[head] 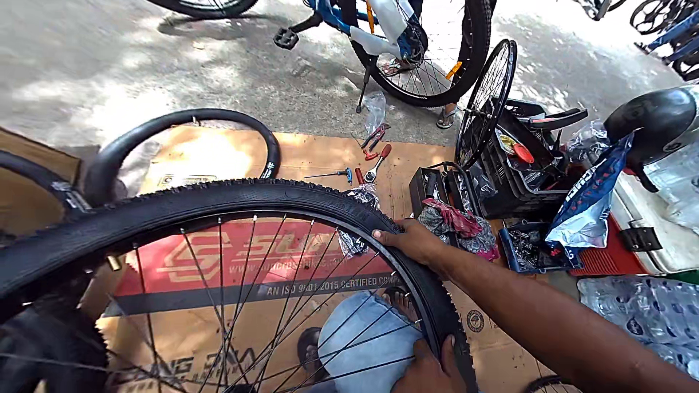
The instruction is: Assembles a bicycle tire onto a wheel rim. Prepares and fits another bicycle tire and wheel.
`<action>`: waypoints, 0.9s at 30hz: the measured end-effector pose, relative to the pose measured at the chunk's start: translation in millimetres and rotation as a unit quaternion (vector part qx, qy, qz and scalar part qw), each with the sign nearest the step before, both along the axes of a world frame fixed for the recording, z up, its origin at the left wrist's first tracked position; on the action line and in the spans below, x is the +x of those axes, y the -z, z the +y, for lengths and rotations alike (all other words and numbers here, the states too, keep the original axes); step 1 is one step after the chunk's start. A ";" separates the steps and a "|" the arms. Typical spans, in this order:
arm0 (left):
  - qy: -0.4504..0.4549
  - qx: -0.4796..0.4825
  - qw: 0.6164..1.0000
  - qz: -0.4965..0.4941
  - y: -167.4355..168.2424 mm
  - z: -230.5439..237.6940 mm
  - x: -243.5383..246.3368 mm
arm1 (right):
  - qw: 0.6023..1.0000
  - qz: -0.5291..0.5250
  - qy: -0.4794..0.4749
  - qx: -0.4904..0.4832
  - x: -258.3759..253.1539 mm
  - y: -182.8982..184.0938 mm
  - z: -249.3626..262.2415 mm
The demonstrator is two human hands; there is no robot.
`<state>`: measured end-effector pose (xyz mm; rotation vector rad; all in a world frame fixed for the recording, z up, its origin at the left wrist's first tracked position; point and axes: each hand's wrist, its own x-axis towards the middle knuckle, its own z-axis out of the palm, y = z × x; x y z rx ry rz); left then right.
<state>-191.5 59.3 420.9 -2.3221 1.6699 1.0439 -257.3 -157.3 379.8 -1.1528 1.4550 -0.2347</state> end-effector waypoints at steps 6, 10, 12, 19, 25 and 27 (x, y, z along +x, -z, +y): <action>-0.003 -0.001 1.000 -0.007 2.1 -3.4 -0.7 | 0.999 0.017 -0.025 0.008 16.7 -4.3 -23.8; -0.008 -0.001 1.000 -0.009 2.3 -5.6 2.2 | 0.998 0.010 -0.054 0.020 32.0 -5.8 -39.6; -0.011 -0.011 1.000 -0.011 3.1 -5.3 4.1 | 0.998 -0.011 -0.058 0.015 38.3 -2.1 -45.9; -0.014 -0.037 0.999 -0.007 4.0 -6.7 4.7 | 0.987 -0.001 -0.118 -0.107 52.2 5.6 -65.8; -0.027 -0.044 0.999 0.016 2.6 -8.7 3.2 | 0.982 0.000 -0.176 -0.070 84.2 -2.5 -94.0; -0.031 -0.043 0.998 0.015 2.7 -10.7 2.8 | 0.983 0.021 -0.180 -0.024 94.1 -4.3 -102.7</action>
